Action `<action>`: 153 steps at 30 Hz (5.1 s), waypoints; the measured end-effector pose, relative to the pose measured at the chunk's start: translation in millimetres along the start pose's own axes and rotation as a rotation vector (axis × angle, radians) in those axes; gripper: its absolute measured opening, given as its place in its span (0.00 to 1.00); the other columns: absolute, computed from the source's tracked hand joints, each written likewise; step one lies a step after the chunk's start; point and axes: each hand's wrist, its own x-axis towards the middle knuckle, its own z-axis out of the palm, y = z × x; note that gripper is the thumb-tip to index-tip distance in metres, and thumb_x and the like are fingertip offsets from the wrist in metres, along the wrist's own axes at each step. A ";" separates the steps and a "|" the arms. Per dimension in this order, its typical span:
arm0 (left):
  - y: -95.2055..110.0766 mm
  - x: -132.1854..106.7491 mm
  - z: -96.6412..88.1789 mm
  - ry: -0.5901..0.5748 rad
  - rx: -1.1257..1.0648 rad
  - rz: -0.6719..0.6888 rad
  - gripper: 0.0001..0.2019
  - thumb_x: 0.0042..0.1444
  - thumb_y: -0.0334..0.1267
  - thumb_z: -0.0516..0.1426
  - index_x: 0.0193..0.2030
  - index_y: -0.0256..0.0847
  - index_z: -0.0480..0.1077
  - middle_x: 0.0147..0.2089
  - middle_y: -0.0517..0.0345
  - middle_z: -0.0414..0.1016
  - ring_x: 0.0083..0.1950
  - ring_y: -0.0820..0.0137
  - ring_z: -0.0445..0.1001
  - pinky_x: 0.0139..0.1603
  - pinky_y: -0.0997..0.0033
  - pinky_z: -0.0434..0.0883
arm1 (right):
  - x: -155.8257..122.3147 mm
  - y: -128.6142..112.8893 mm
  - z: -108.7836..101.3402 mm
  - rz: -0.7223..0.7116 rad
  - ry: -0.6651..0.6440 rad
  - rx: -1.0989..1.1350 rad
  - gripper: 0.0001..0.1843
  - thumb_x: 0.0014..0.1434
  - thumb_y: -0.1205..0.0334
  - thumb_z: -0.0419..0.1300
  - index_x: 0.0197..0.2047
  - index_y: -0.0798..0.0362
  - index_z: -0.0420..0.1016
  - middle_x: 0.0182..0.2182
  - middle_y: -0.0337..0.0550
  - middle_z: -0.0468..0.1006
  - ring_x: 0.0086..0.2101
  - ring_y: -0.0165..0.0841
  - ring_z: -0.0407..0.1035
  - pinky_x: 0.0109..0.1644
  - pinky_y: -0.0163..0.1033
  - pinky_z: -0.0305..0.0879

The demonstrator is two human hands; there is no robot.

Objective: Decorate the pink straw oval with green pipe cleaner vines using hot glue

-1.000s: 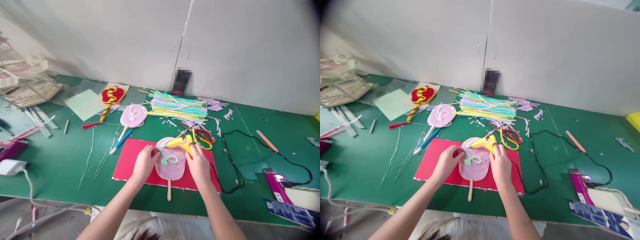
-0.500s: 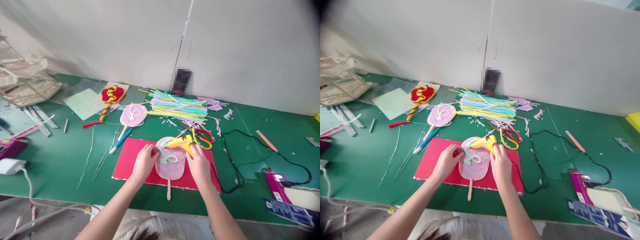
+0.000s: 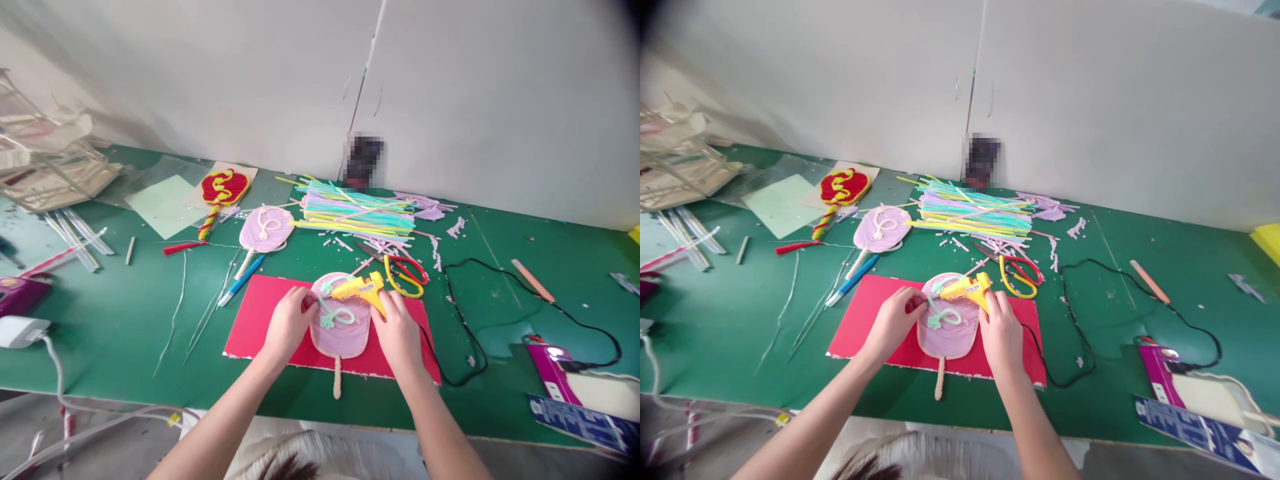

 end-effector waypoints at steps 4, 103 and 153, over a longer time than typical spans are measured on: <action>-1.3 0.0 0.9 0.006 0.004 0.004 0.04 0.53 0.32 0.53 0.34 0.42 0.68 0.34 0.59 0.71 0.34 0.70 0.70 0.35 0.72 0.66 | -1.3 0.1 -0.7 0.000 0.003 -0.006 0.17 0.62 0.64 0.47 0.50 0.53 0.70 0.40 0.49 0.74 0.36 0.38 0.73 0.27 0.36 0.66; 1.0 19.0 5.2 0.065 -0.097 -0.087 0.07 0.55 0.34 0.54 0.41 0.41 0.68 0.36 0.58 0.75 0.34 0.71 0.73 0.34 0.73 0.68 | 10.1 -57.1 12.5 0.298 -0.294 0.576 0.05 0.47 0.66 0.59 0.24 0.49 0.76 0.29 0.39 0.72 0.36 0.36 0.67 0.41 0.41 0.60; 3.7 8.6 11.7 0.036 0.122 -0.003 0.08 0.56 0.32 0.54 0.43 0.41 0.62 0.41 0.54 0.69 0.40 0.64 0.72 0.37 0.67 0.69 | 9.8 -58.9 18.6 0.272 -0.307 0.462 0.05 0.50 0.64 0.61 0.28 0.48 0.80 0.31 0.39 0.72 0.38 0.36 0.66 0.43 0.41 0.52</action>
